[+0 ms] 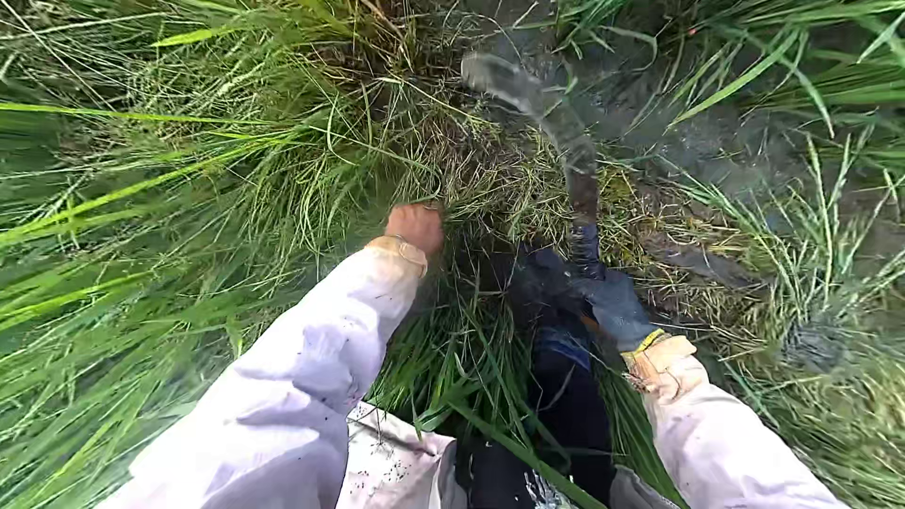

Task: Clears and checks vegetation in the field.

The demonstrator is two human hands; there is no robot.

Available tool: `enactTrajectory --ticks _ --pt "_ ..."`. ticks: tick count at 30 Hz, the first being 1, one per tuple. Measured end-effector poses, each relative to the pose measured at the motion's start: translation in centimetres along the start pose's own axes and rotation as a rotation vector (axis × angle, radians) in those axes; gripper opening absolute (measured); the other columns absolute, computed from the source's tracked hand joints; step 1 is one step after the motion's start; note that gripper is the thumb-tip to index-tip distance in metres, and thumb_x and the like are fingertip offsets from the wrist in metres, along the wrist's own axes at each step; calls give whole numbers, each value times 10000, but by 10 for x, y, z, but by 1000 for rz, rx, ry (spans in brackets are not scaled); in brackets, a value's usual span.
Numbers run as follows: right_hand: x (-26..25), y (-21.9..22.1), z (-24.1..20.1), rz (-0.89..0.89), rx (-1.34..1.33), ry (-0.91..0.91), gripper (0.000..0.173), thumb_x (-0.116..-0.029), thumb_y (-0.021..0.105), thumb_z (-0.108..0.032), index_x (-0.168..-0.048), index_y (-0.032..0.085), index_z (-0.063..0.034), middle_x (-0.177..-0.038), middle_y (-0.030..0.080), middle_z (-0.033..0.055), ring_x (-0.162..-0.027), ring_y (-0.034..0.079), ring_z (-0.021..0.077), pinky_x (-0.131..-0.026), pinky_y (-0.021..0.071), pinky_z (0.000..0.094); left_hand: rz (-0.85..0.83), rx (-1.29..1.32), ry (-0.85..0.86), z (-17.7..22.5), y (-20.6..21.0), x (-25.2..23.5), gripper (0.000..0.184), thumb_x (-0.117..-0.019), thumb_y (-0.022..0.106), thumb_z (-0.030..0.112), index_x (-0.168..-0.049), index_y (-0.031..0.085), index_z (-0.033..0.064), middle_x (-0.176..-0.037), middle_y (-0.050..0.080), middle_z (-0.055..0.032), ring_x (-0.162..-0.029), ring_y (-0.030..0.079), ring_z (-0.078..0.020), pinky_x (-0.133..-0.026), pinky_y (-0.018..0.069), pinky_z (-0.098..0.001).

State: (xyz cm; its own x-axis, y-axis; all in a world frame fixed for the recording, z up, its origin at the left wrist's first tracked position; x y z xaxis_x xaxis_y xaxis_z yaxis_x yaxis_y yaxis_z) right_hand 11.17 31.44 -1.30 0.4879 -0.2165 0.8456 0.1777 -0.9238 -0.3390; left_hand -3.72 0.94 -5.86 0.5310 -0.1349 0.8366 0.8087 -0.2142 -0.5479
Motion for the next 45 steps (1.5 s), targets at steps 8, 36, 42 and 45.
enactTrajectory --ticks 8,36,42,45 --pt "-61 13 51 -153 734 39 517 -944 584 -581 -1216 673 -150 -1063 723 169 -996 698 374 -849 539 660 -13 14 38 -3 31 4 278 -939 636 177 -1171 680 32 -1059 702 -259 -981 684 -474 -768 544 -652" --pt "-24 96 -124 -188 738 -118 430 -908 715 -471 -1154 658 -123 -915 687 142 -804 674 317 -673 548 583 -152 982 -325 -35 136 11 961 -899 643 671 -1552 372 20 -1344 610 -315 -1231 601 -505 -1006 467 -716" --pt "-47 102 -92 -63 572 -171 451 -931 709 -476 -1254 622 -173 -906 682 122 -736 667 286 -615 559 532 -223 729 -335 4 176 -18 815 -838 768 218 -1516 389 -29 -1199 665 -325 -1069 672 -508 -865 539 -689" --pt "-53 57 -14 -166 1085 78 474 -1001 573 -485 -1236 657 -82 -1095 704 218 -1022 684 413 -871 527 667 -333 619 -215 -12 186 -2 387 -908 694 214 -1213 662 -20 -1158 690 -285 -1089 666 -486 -874 528 -704"
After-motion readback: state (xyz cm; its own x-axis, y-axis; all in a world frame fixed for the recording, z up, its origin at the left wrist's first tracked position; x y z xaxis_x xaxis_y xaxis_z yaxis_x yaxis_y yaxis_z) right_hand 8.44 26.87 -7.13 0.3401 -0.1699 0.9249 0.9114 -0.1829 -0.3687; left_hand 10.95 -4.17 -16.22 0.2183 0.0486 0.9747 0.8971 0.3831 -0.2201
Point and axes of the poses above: each hand's wrist, its own x-axis away from the middle knuckle, its own y-axis out of the palm, z = x × y, the point moved 7 cm from there along -x, towards the middle knuckle
